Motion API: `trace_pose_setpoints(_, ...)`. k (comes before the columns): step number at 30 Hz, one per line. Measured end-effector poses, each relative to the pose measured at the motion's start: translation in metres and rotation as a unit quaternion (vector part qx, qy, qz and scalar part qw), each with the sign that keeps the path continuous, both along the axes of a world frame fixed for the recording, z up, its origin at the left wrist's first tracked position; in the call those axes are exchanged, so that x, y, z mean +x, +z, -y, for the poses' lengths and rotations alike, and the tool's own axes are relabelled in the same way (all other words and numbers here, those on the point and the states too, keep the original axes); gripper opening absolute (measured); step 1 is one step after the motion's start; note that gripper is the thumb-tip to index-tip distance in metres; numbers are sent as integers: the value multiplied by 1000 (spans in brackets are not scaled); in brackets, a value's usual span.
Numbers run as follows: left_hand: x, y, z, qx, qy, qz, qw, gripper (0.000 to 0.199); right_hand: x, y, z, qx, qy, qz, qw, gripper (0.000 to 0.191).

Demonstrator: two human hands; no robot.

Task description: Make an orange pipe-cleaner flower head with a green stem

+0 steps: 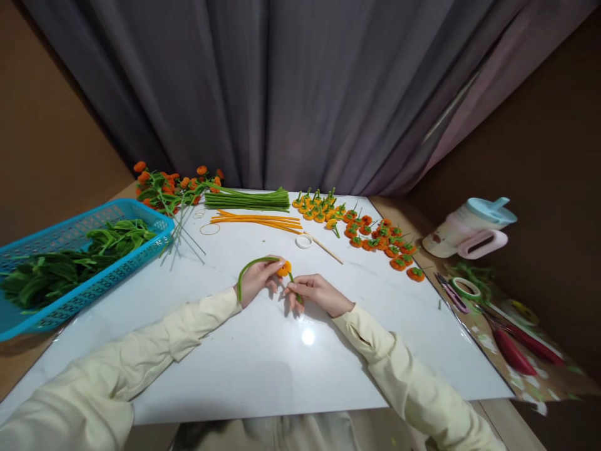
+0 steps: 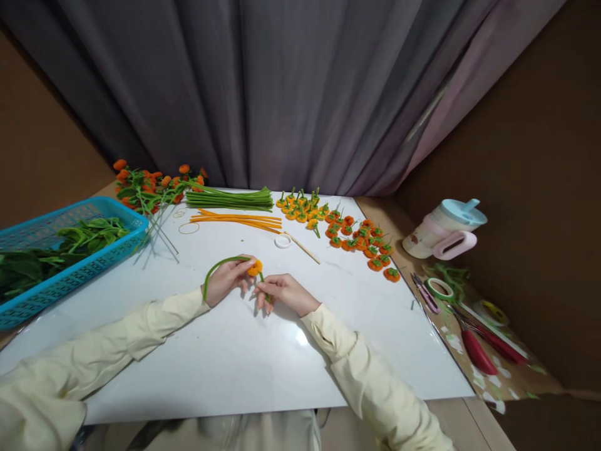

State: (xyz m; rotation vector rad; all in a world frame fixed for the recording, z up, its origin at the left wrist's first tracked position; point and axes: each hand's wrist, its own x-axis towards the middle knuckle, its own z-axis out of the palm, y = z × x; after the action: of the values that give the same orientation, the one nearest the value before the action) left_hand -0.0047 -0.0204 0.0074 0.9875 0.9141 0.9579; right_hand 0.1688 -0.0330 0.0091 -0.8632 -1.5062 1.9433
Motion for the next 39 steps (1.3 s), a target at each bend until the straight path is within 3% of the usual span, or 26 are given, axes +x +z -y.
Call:
trace_pose_setpoints(7, -1, -1, 3, 2, -42, -58, 997, 53, -9, -3, 5, 17, -17, 32, 999, 39)
trace_pose_setpoints(13, -1, -8, 4, 49, -42, -112, 992, 47, -12, -2, 7, 32, -40, 39, 998, 33)
trace_pose_setpoints(22, -2, -8, 1, 20, -50, -93, 994, 57, -8, -2, 4, 13, -41, 33, 999, 35)
trace_pose_setpoints(26, -1, -2, 4, 111, -38, -119, 986, 46, -8, 1, 3, -7, -115, 6, 993, 34)
trace_pose_setpoints(29, 1, 0, 9, 179, -27, -142, 973, 37, -11, -2, 3, 2, -115, -6, 993, 36)
trace_pose_setpoints(34, 3, -2, 12, 148, -68, -139, 977, 43, -16, -6, 5, 22, -94, -13, 995, 35)
trace_pose_setpoints(39, 1, 0, 9, 142, -47, -135, 979, 41, -15, -4, 5, 7, -88, -14, 996, 32)
